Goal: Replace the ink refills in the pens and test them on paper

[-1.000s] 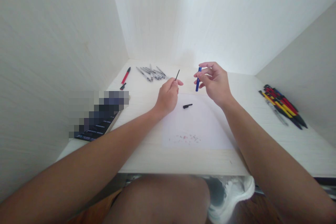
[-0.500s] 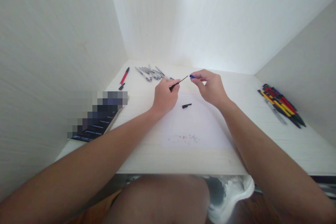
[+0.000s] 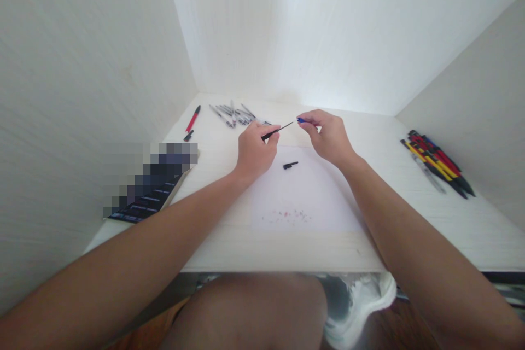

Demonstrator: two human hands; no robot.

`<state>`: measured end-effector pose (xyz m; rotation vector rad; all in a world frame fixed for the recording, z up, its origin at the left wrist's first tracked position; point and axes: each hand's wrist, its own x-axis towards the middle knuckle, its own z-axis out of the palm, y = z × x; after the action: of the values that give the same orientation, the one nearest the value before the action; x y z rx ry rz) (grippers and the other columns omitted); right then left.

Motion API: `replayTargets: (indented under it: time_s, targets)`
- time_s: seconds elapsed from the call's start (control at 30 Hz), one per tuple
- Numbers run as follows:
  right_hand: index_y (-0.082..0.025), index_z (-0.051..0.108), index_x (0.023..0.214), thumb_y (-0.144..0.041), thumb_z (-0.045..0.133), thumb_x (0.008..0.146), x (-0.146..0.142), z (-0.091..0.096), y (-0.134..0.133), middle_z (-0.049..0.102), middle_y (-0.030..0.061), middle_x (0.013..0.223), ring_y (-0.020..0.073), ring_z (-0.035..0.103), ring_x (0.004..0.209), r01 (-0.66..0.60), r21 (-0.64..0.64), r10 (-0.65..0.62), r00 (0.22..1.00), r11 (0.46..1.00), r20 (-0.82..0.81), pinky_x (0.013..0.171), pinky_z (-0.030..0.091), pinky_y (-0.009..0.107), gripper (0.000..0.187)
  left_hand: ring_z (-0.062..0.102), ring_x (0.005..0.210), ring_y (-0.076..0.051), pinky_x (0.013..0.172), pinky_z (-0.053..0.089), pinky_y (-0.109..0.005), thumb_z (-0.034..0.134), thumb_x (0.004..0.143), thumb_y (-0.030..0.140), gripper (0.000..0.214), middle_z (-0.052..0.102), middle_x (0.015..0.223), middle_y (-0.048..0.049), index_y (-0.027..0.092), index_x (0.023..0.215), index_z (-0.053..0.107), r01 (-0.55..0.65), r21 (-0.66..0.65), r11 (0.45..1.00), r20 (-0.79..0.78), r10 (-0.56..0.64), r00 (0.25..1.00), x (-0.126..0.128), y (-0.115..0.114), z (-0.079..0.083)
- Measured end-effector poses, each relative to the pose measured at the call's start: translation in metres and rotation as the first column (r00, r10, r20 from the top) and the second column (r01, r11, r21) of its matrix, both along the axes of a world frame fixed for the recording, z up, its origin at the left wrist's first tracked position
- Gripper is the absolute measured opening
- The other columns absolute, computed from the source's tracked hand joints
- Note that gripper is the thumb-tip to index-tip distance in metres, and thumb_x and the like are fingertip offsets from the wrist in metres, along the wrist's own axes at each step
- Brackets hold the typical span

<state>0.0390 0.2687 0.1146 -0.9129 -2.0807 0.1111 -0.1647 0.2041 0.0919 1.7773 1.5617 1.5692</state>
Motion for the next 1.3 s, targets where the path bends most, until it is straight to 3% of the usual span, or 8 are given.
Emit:
replayTargets:
  time_s: [0.33, 0.53, 0.73, 0.93, 1.13, 1.3]
  targets:
    - [-0.020, 0.079, 0.107, -0.020, 0.059, 0.099, -0.001, 0.004, -0.005, 0.079, 0.0112, 0.108, 0.0288, 0.073, 0.100, -0.031, 0.047, 0.024, 0.991, 0.998, 0.134, 0.092, 0.056, 0.046, 0.022, 0.069, 0.096, -0.018, 0.095, 0.054, -0.033, 0.069, 0.091, 0.010, 0.023, 0.077, 0.104, -0.0077, 0.018, 0.108, 0.084, 0.002, -0.026, 1.000, -0.049, -0.004, 0.999, 0.000, -0.001, 0.001]
    - [-0.020, 0.079, 0.107, -0.017, 0.058, 0.100, -0.006, 0.009, -0.014, 0.078, 0.0119, 0.106, 0.0277, 0.071, 0.097, -0.021, 0.025, 0.014, 0.964, 0.999, 0.266, 0.089, 0.054, 0.043, 0.023, 0.068, 0.087, -0.017, 0.090, 0.056, -0.033, 0.072, 0.089, 0.010, 0.021, 0.077, 0.099, -0.0069, 0.018, 0.104, 0.084, 0.008, -0.055, 0.998, -0.076, -0.013, 0.997, -0.001, -0.003, 0.004]
    - [-0.019, 0.080, 0.105, -0.014, 0.058, 0.099, -0.012, 0.009, -0.019, 0.077, 0.0121, 0.104, 0.0267, 0.070, 0.095, -0.047, -0.006, 0.046, 0.955, 0.999, 0.292, 0.087, 0.052, 0.040, 0.023, 0.072, 0.087, -0.017, 0.082, 0.059, -0.030, 0.081, 0.080, 0.011, 0.015, 0.078, 0.092, -0.0039, 0.019, 0.091, 0.074, 0.048, -0.042, 0.998, 0.138, -0.042, 0.990, 0.000, -0.005, 0.005]
    - [-0.022, 0.081, 0.104, -0.017, 0.056, 0.100, -0.019, 0.009, -0.025, 0.077, 0.0096, 0.102, 0.0250, 0.070, 0.095, -0.093, -0.075, 0.108, 0.970, 0.993, 0.220, 0.087, 0.052, 0.039, 0.025, 0.071, 0.078, -0.017, 0.074, 0.060, -0.030, 0.086, 0.076, 0.018, 0.017, 0.076, 0.085, -0.0030, 0.020, 0.082, 0.070, 0.074, -0.023, 0.997, 0.238, -0.066, 0.969, -0.001, -0.006, 0.008]
    - [-0.023, 0.080, 0.104, -0.019, 0.058, 0.099, -0.022, 0.006, -0.025, 0.078, 0.0075, 0.101, 0.0238, 0.070, 0.093, -0.116, -0.081, 0.127, 0.980, 0.990, 0.152, 0.088, 0.053, 0.040, 0.023, 0.072, 0.076, -0.016, 0.067, 0.060, -0.026, 0.075, 0.087, 0.023, 0.011, 0.077, 0.087, -0.0051, 0.017, 0.096, 0.073, 0.125, -0.022, 0.992, 0.311, -0.112, 0.944, 0.001, -0.001, 0.003]
    - [-0.022, 0.080, 0.104, -0.021, 0.057, 0.100, -0.022, 0.006, -0.024, 0.077, 0.0077, 0.099, 0.0227, 0.069, 0.092, -0.120, -0.082, 0.131, 0.981, 0.989, 0.146, 0.087, 0.052, 0.038, 0.024, 0.073, 0.083, -0.016, 0.062, 0.058, -0.022, 0.055, 0.104, 0.036, 0.025, 0.076, 0.098, -0.0092, 0.016, 0.104, 0.070, 0.185, -0.072, 0.980, 0.412, -0.140, 0.900, 0.003, 0.003, -0.002]
